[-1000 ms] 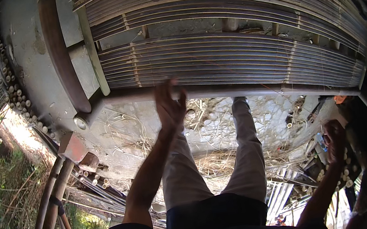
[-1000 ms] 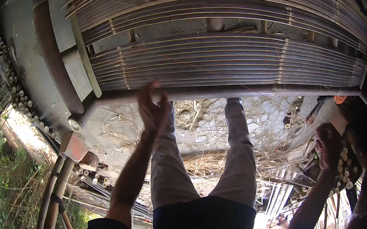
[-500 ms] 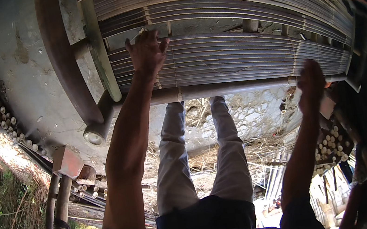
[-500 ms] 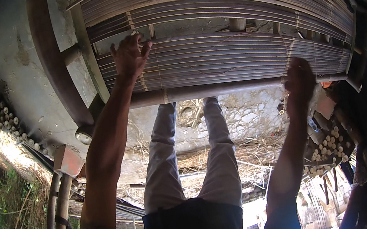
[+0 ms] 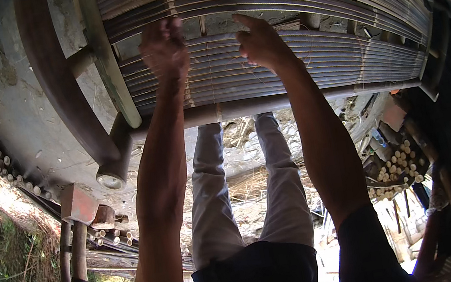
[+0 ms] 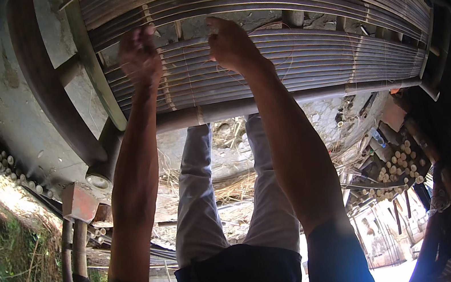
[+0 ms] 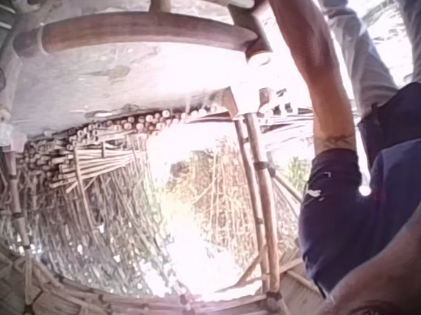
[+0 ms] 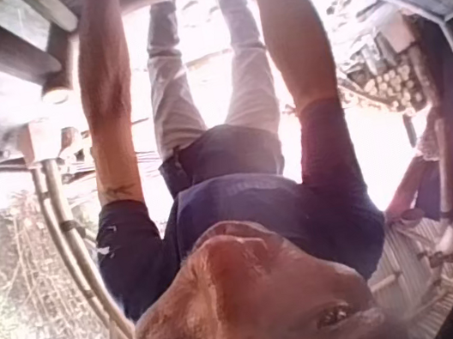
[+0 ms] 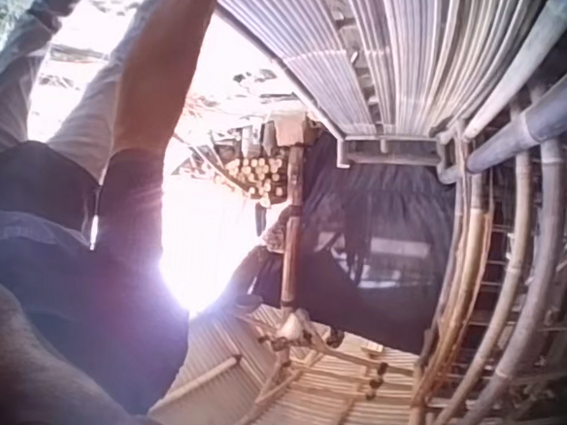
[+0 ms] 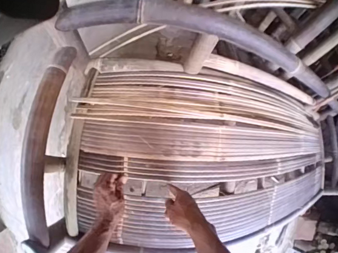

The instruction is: The person weaves thin bamboo strips into a large, curved frame using a traditional hand technique. They repeatedly pass a strip over and under the existing vertical strands, securing the weave by hand to gradually build up the structure.

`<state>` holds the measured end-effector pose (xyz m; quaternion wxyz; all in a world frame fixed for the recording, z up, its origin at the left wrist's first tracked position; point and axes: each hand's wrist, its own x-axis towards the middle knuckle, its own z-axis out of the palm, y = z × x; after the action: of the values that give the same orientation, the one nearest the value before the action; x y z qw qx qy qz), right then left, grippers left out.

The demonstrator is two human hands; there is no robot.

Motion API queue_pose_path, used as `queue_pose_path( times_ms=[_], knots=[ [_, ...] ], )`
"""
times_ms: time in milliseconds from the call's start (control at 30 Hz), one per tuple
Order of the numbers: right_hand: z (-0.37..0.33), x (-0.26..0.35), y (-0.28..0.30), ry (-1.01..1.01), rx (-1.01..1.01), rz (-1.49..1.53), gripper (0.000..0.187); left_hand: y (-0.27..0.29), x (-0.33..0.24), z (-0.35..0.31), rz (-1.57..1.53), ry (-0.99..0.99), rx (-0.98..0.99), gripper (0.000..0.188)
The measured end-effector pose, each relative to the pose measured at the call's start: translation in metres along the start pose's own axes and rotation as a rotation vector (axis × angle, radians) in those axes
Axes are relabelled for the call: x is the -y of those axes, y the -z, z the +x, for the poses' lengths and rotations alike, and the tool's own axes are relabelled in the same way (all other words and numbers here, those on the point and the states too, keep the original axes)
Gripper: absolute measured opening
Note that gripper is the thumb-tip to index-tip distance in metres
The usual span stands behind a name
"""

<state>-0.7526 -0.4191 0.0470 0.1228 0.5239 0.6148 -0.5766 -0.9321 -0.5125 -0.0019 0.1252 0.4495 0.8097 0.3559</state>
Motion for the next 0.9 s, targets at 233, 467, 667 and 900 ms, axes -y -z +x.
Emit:
queue_pose_path(
  times_ms=[233, 467, 667, 900],
  knots=[
    [0.032, 0.043, -0.039, -0.417, 0.248, 0.468, 0.017, -0.001, 0.022, -0.006, 0.315, 0.067, 0.615, 0.02],
    [0.043, 0.035, -0.04, -0.372, 0.287, 0.516, 0.01, -0.04, 0.027, -0.002, 0.351, 0.292, 0.691, 0.026],
    [-0.025, 0.063, -0.024, 0.084, -0.413, -0.636, 0.039, 0.002, 0.012, -0.009, -0.254, 0.327, 0.28, 0.015],
    [-0.068, 0.062, 0.015, 0.392, -0.389, 0.73, 0.031, 0.126, -0.008, 0.0, -1.425, 0.417, 0.181, 0.028]
  ],
)
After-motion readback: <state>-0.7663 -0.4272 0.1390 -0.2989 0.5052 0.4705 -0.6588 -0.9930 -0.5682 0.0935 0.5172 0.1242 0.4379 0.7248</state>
